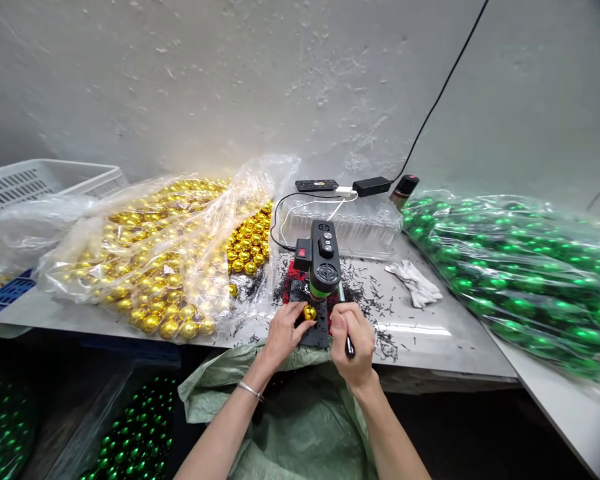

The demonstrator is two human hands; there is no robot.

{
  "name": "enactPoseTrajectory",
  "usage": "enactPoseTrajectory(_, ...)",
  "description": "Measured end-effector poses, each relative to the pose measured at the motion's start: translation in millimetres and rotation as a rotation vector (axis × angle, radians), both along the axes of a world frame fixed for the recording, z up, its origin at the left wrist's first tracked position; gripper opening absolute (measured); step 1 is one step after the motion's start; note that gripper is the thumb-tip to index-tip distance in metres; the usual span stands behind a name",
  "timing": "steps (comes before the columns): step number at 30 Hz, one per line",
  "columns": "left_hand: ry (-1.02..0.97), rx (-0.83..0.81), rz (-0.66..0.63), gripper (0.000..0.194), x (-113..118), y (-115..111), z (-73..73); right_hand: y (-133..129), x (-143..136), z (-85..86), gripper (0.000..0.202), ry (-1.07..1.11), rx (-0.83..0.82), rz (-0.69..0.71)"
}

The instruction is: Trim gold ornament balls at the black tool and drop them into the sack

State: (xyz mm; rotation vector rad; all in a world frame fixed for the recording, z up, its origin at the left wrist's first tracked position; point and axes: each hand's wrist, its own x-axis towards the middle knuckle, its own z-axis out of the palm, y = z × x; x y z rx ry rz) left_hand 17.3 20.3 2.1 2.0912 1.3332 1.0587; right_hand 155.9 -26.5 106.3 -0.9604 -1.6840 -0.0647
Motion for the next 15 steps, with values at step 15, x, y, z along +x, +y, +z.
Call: enactPoseTrajectory(15,-0.038,-0.008,0.003,0.035,0,1,-9.0,8,-1,-49.8,0.022,-0.028,0.124,-0.048)
